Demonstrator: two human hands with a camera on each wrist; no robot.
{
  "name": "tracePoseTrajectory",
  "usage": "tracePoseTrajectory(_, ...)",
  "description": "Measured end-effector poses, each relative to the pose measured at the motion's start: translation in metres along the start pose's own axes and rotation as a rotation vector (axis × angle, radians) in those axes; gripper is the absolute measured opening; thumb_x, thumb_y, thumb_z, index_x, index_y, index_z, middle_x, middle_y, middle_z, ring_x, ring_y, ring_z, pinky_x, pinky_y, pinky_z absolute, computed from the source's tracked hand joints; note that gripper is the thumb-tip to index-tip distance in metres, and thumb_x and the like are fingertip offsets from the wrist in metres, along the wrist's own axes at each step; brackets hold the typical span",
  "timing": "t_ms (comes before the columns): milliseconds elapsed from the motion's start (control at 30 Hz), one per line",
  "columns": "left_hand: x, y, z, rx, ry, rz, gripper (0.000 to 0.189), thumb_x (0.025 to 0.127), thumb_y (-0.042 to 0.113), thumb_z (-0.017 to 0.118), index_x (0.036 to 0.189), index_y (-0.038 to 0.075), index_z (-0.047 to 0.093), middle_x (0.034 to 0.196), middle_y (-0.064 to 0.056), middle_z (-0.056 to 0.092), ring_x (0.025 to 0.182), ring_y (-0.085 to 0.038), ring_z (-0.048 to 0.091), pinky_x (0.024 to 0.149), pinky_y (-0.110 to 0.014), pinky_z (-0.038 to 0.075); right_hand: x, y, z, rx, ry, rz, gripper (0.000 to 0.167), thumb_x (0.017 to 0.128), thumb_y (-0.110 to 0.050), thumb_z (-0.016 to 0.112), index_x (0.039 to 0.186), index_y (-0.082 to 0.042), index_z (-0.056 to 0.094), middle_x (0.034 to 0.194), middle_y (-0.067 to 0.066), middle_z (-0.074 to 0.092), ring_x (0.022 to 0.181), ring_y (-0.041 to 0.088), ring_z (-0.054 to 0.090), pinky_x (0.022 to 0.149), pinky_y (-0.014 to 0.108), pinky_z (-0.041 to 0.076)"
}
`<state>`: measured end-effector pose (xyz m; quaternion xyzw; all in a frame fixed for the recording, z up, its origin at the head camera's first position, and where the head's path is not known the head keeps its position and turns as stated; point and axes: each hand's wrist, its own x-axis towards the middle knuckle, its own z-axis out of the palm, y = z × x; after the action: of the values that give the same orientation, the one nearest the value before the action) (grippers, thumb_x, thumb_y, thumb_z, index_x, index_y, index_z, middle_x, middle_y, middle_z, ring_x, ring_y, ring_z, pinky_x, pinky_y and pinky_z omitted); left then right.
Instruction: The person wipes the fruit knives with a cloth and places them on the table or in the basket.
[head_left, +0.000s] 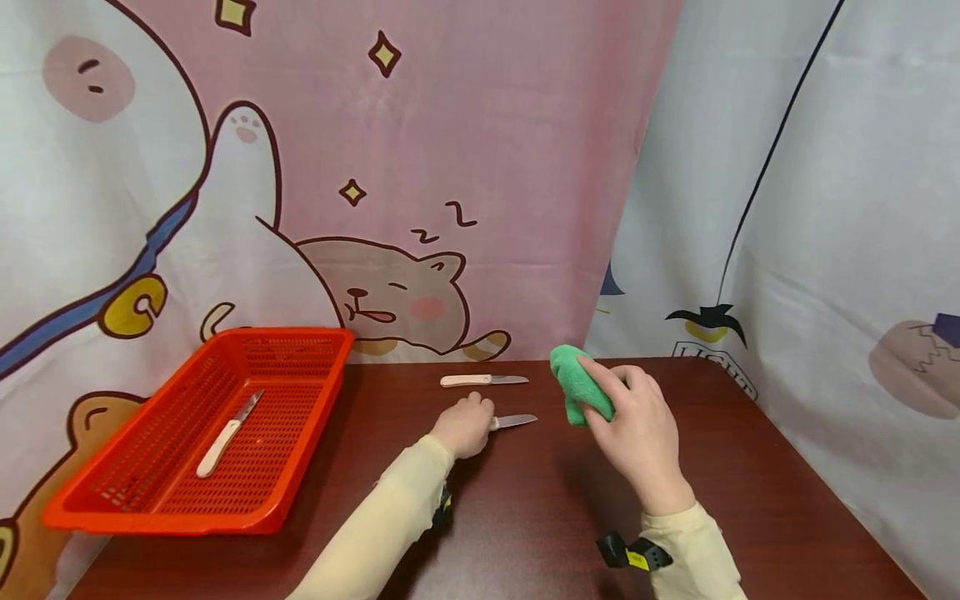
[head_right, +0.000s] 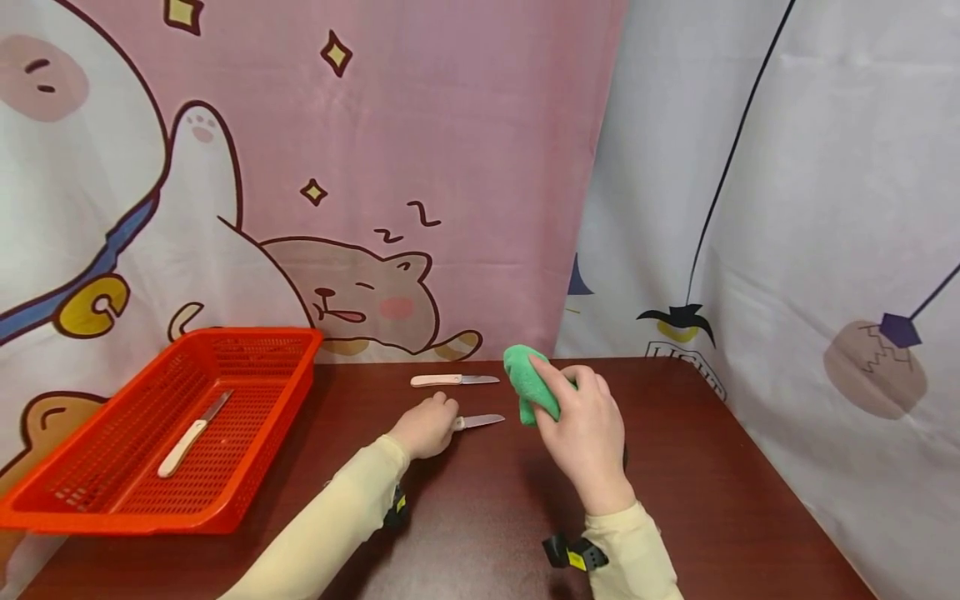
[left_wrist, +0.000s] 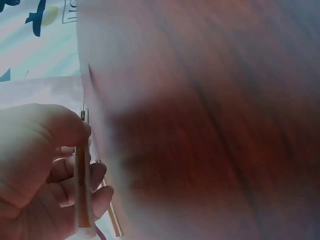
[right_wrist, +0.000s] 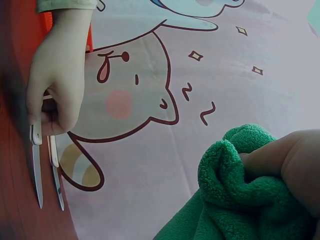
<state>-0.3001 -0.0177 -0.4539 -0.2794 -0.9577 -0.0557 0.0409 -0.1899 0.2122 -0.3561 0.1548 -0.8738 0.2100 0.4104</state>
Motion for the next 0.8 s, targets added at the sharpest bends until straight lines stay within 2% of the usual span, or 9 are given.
tracePoseTrajectory(133,-0.002,0.001,-0.004,-0.033,0.0,0.012,0.013,0.097,0.017,0.06,0.096,0.005,0.056,0.088,-0.012,0.052,0.081,-0.028,0.06,0.069,-0.039,0.054,0.0,-0.001,-0.001,0.001,0.0,0.001,0.062,0.071,0.0,0.084,0.128,-0.017,0.067,0.098,0.014,0.059,0.086,0.033,0.056,0.066,0.048,0.048)
tracePoseTrajectory(300,-0.005,0.001,-0.007,-0.043,0.007,0.059,0.014,0.1,0.017,0.057,0.096,0.004,0.054,0.085,-0.011,0.054,0.08,-0.028,0.061,0.072,-0.038,0.053,0.0,-0.001,-0.002,0.004,0.002,0.001,0.063,0.07,0.001,0.084,0.128,-0.017,0.067,0.098,0.014,0.059,0.087,0.033,0.056,0.066,0.049,0.048)
tracePoseTrajectory(400,-0.007,0.001,-0.009,-0.052,0.032,0.083,0.013,0.101,0.016,0.055,0.096,0.004,0.054,0.084,-0.009,0.053,0.078,-0.026,0.06,0.071,-0.036,0.053,0.0,-0.001,-0.002,0.003,0.001,0.0,0.063,0.07,0.001,0.084,0.128,-0.017,0.067,0.098,0.014,0.059,0.087,0.033,0.056,0.067,0.049,0.048)
tracePoseTrajectory(533,-0.009,-0.001,-0.015,-0.101,0.118,0.119,0.009,0.099,0.012,0.056,0.094,0.005,0.054,0.08,-0.007,0.052,0.074,-0.023,0.057,0.069,-0.034,0.051,0.0,0.0,-0.001,0.002,-0.004,0.002,0.063,0.07,0.0,0.084,0.128,-0.017,0.067,0.098,0.014,0.059,0.087,0.034,0.056,0.068,0.049,0.048)
tracePoseTrajectory(667,-0.013,-0.001,-0.026,-0.189,0.222,0.156,0.004,0.097,0.005,0.058,0.098,0.003,0.056,0.081,-0.005,0.054,0.076,-0.021,0.057,0.072,-0.034,0.051,0.0,0.001,-0.001,0.003,-0.012,0.009,0.062,0.071,-0.001,0.083,0.128,-0.016,0.066,0.099,0.014,0.058,0.088,0.033,0.055,0.068,0.048,0.047)
tracePoseTrajectory(800,-0.017,0.001,-0.037,-0.295,0.298,0.154,0.01,0.096,0.003,0.06,0.105,0.001,0.055,0.087,-0.006,0.057,0.081,-0.021,0.057,0.076,-0.036,0.051,0.0,0.001,0.0,0.004,-0.01,0.009,0.061,0.071,-0.001,0.083,0.128,-0.016,0.067,0.099,0.014,0.058,0.088,0.033,0.055,0.068,0.048,0.047)
